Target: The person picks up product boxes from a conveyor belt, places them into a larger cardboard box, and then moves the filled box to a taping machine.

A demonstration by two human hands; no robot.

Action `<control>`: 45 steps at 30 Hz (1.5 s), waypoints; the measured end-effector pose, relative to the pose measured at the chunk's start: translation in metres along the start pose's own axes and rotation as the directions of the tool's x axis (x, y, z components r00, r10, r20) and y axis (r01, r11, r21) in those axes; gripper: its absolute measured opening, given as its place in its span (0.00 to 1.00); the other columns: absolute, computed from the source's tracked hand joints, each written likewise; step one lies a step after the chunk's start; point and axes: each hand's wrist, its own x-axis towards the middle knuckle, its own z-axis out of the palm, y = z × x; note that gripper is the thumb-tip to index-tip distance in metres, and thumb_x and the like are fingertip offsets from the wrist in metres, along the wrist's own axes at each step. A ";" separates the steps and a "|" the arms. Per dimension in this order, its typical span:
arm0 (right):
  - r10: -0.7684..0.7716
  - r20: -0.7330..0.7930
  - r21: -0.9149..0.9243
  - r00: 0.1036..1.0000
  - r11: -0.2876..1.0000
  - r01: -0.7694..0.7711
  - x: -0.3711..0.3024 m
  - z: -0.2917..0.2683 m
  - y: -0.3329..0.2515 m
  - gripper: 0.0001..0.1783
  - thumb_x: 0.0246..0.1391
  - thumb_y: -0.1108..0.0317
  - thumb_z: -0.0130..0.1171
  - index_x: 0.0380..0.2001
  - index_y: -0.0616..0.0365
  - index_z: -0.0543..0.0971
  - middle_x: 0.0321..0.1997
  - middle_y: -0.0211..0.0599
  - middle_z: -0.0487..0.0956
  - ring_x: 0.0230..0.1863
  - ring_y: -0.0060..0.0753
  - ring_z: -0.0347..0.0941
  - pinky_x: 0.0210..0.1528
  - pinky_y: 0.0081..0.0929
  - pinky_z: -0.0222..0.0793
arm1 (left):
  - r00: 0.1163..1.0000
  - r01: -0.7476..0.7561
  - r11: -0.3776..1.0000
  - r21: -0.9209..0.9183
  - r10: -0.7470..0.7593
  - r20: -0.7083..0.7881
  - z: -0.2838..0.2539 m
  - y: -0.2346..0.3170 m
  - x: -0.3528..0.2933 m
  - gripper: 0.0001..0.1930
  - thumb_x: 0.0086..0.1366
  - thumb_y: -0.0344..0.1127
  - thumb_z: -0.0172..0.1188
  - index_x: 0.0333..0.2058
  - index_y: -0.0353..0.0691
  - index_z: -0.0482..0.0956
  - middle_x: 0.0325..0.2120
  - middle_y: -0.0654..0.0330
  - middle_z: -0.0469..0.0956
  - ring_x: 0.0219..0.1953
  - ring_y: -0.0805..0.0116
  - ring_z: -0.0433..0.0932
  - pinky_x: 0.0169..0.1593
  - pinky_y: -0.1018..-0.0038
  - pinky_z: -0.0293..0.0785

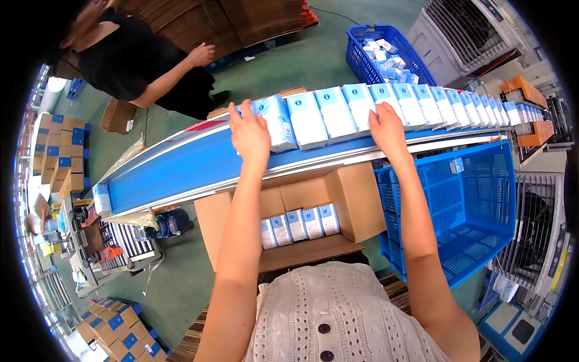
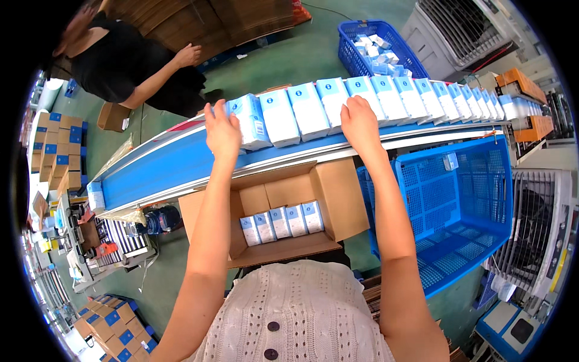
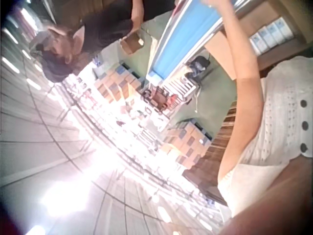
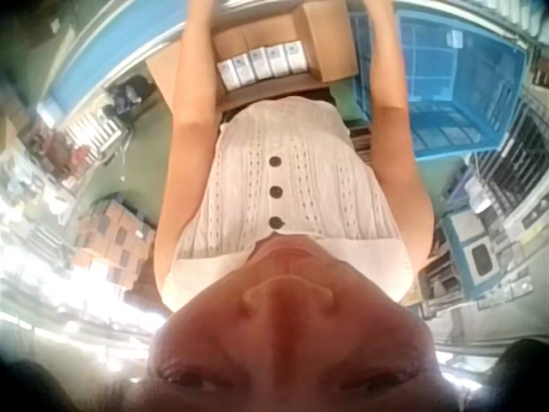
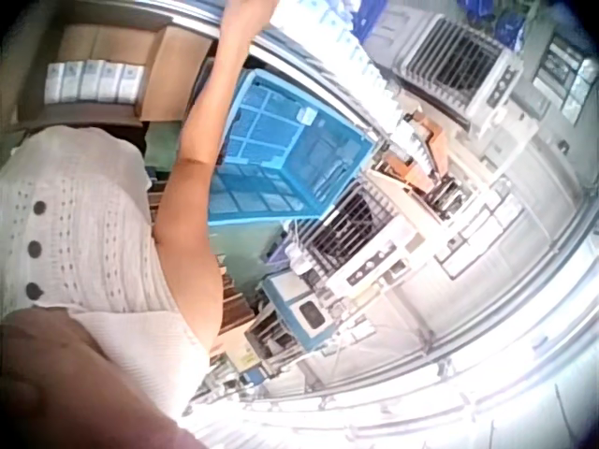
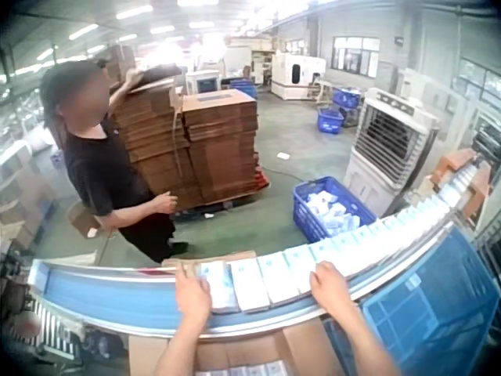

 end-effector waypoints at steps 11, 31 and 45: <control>0.103 0.309 0.219 0.946 0.960 -0.176 0.035 0.074 -0.027 0.42 0.39 0.40 0.57 0.38 0.76 0.68 0.39 0.62 0.72 0.43 0.55 0.69 0.45 0.38 0.64 | 0.870 0.237 0.950 -0.204 -0.114 0.481 -0.035 -0.096 0.028 0.42 0.47 0.59 0.60 0.46 0.23 0.62 0.38 0.41 0.73 0.44 0.52 0.73 0.46 0.69 0.67; 0.231 0.587 0.171 0.776 0.901 -0.398 -0.188 0.126 -0.012 0.36 0.38 0.50 0.64 0.38 0.72 0.64 0.44 0.62 0.63 0.46 0.53 0.63 0.47 0.36 0.62 | 0.745 0.625 0.629 -0.462 -0.304 0.594 0.027 -0.159 -0.194 0.40 0.46 0.36 0.66 0.52 0.30 0.50 0.47 0.45 0.64 0.47 0.62 0.67 0.50 0.70 0.64; -0.034 0.912 0.012 0.408 0.998 0.058 -0.123 0.111 -0.023 0.15 0.50 0.57 0.52 0.31 0.59 0.76 0.32 0.43 0.76 0.39 0.41 0.72 0.42 0.35 0.68 | 0.350 -0.237 0.914 0.330 -0.237 0.906 0.115 -0.190 -0.174 0.21 0.61 0.46 0.42 0.37 0.33 0.74 0.44 0.47 0.71 0.47 0.56 0.71 0.48 0.64 0.67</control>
